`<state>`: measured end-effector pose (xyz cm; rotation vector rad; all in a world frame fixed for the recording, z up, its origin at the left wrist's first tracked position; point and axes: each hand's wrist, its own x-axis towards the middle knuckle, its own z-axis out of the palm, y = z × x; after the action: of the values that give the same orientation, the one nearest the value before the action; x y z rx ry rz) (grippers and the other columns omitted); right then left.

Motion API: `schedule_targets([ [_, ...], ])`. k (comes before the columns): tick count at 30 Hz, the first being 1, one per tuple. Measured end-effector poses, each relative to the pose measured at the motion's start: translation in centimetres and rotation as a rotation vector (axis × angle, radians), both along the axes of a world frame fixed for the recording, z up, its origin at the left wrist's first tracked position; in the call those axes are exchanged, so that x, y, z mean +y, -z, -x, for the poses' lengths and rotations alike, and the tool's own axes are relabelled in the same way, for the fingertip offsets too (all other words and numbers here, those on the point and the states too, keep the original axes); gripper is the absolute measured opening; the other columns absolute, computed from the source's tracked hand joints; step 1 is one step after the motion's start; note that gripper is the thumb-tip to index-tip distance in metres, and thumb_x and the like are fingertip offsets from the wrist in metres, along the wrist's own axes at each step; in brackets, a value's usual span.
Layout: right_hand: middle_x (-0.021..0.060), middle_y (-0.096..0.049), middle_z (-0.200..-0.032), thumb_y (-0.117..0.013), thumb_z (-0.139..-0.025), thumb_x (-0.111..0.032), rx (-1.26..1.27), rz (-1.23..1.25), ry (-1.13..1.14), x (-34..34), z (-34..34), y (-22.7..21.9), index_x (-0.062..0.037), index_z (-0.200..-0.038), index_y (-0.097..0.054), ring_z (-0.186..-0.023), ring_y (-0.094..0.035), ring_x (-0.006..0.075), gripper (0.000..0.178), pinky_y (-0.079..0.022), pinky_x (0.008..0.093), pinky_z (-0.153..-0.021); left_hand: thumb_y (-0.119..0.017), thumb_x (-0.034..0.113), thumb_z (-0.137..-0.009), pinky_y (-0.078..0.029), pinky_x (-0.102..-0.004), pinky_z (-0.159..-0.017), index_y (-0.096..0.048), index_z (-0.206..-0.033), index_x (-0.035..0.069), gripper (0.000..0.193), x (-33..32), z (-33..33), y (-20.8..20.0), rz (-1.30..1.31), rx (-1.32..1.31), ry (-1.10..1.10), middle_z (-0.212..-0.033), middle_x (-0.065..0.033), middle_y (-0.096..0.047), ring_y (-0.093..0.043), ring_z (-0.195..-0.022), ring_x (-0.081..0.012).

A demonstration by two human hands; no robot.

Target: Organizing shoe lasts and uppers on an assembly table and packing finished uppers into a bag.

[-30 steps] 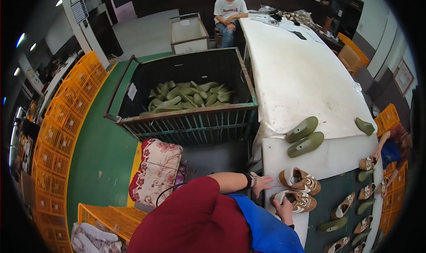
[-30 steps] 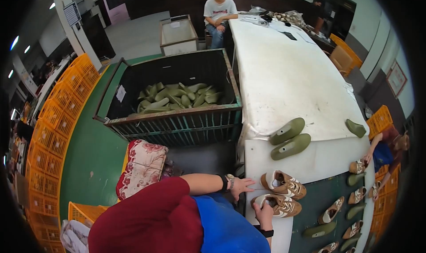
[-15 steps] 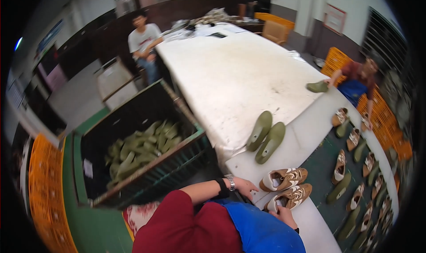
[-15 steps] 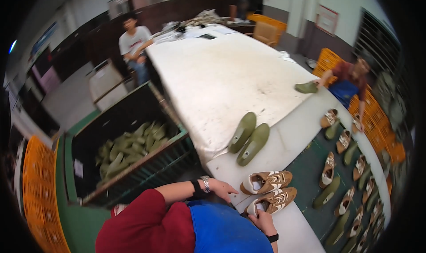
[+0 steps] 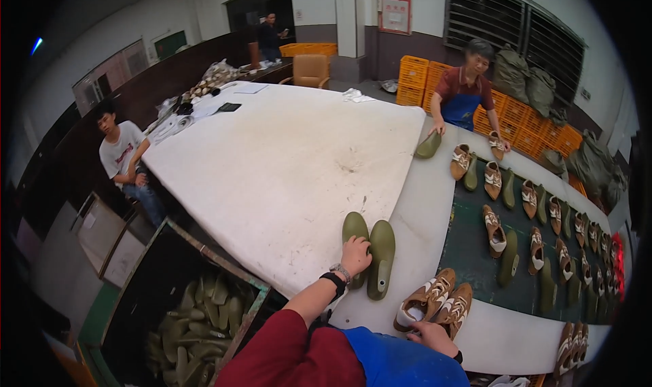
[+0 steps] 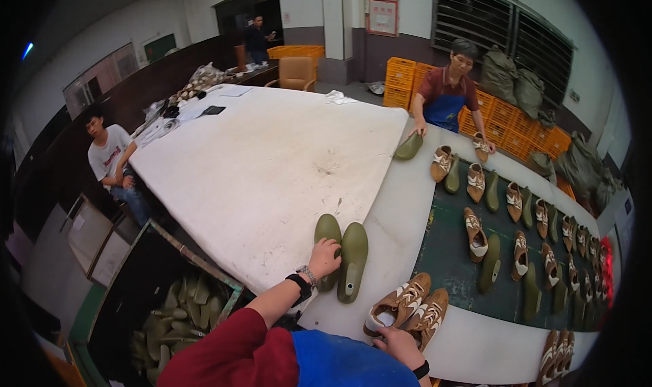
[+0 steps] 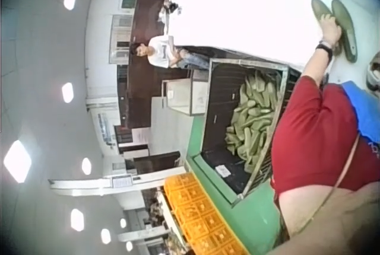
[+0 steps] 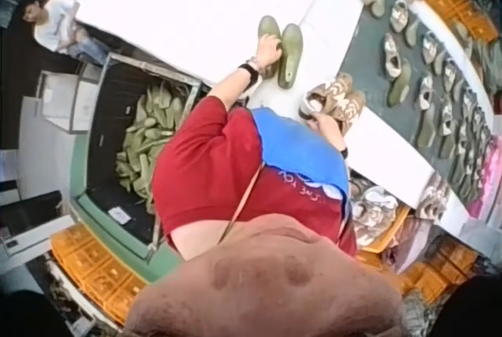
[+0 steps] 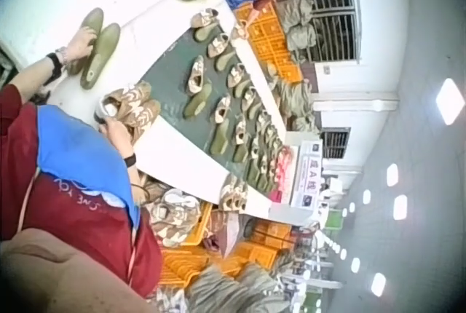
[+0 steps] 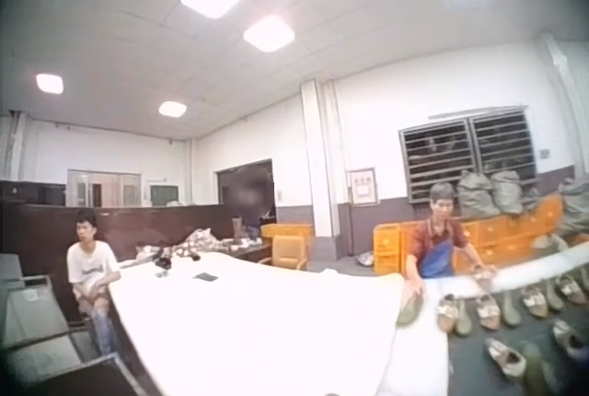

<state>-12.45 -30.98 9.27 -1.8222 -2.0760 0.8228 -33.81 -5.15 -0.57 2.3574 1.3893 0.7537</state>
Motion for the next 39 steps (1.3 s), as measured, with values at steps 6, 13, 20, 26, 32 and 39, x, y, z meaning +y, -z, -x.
schedule_targets([
  [6, 0.0182, -0.063, -0.082, -0.06, -0.08, -0.023, -0.051, 0.046, 0.055, -0.4, 0.7, 0.3, -0.0047, -0.101, -0.059, -0.078, -0.06, 0.0358, 0.028, -0.048, 0.0432, -0.068, -0.056, 0.008, -0.067, -0.038, -0.0442, -0.089, -0.065, -0.084, 0.005, 0.019, 0.7, -0.1, 1.4, -0.137, -0.257, -0.001, -0.088, -0.0157, -0.063, -0.052, -0.1, -0.0379],
  [13, 0.0143, -0.061, -0.084, -0.06, -0.08, -0.024, -0.042, -0.127, 0.124, 2.6, 1.8, 1.1, -0.012, -0.115, -0.052, -0.075, -0.061, 0.0324, 0.038, -0.049, 0.0418, -0.064, -0.052, -0.001, -0.067, -0.035, -0.0447, -0.093, -0.064, -0.082, 0.004, 0.02, -0.5, -0.2, -0.2, -0.031, -0.155, 0.15, -0.088, -0.015, -0.062, -0.049, -0.104, -0.0392],
  [20, 0.0167, -0.06, -0.086, -0.056, -0.082, -0.047, -0.15, -0.006, 0.015, 11.7, 5.5, 3.4, -0.0175, -0.133, -0.032, -0.071, -0.061, 0.0358, 0.064, -0.049, 0.0435, -0.057, -0.051, -0.003, -0.069, -0.033, -0.0465, -0.095, -0.058, -0.075, 0.003, 0.011, -4.4, -2.3, -1.2, -0.025, -0.195, 0.334, -0.085, -0.0117, -0.061, -0.05, -0.102, -0.0384],
  [26, 0.014, -0.061, -0.068, -0.054, -0.08, -0.027, -0.028, -0.073, 0.186, 12.4, 5.2, 5.8, -0.013, -0.105, -0.046, -0.063, -0.061, 0.0339, 0.03, -0.046, 0.044, -0.056, -0.052, -0.003, -0.074, -0.04, -0.0428, -0.091, -0.059, -0.084, 0.001, 0.013, -4.7, -2.4, -1.0, 0.081, -0.412, 0.296, -0.091, -0.0132, -0.061, -0.051, -0.104, -0.0355],
  [32, -0.001, -0.043, -0.066, -0.057, -0.08, -0.018, 1.052, -0.024, 0.665, 13.2, -2.2, 2.3, -0.0149, -0.09, -0.047, -0.05, -0.042, 0.0092, 0.015, -0.032, 0.0264, -0.043, -0.051, -0.003, -0.074, -0.04, -0.0418, -0.092, -0.058, -0.084, 0.002, 0.013, -4.7, -2.3, -1.0, 0.091, -0.403, 0.308, -0.091, -0.0126, -0.061, -0.052, -0.103, -0.0355],
  [39, 0.0069, -0.056, -0.076, -0.054, -0.079, -0.021, 0.451, -0.528, 0.544, 16.7, -14.2, 1.0, -0.015, -0.086, -0.048, -0.054, -0.053, 0.0207, 0.011, -0.042, 0.0356, -0.049, -0.049, -0.004, -0.074, -0.039, -0.0419, -0.093, -0.058, -0.083, 0.002, 0.014, -4.5, -2.1, -0.8, 0.132, -0.422, 0.297, -0.09, -0.0117, -0.061, -0.051, -0.103, -0.0346],
])
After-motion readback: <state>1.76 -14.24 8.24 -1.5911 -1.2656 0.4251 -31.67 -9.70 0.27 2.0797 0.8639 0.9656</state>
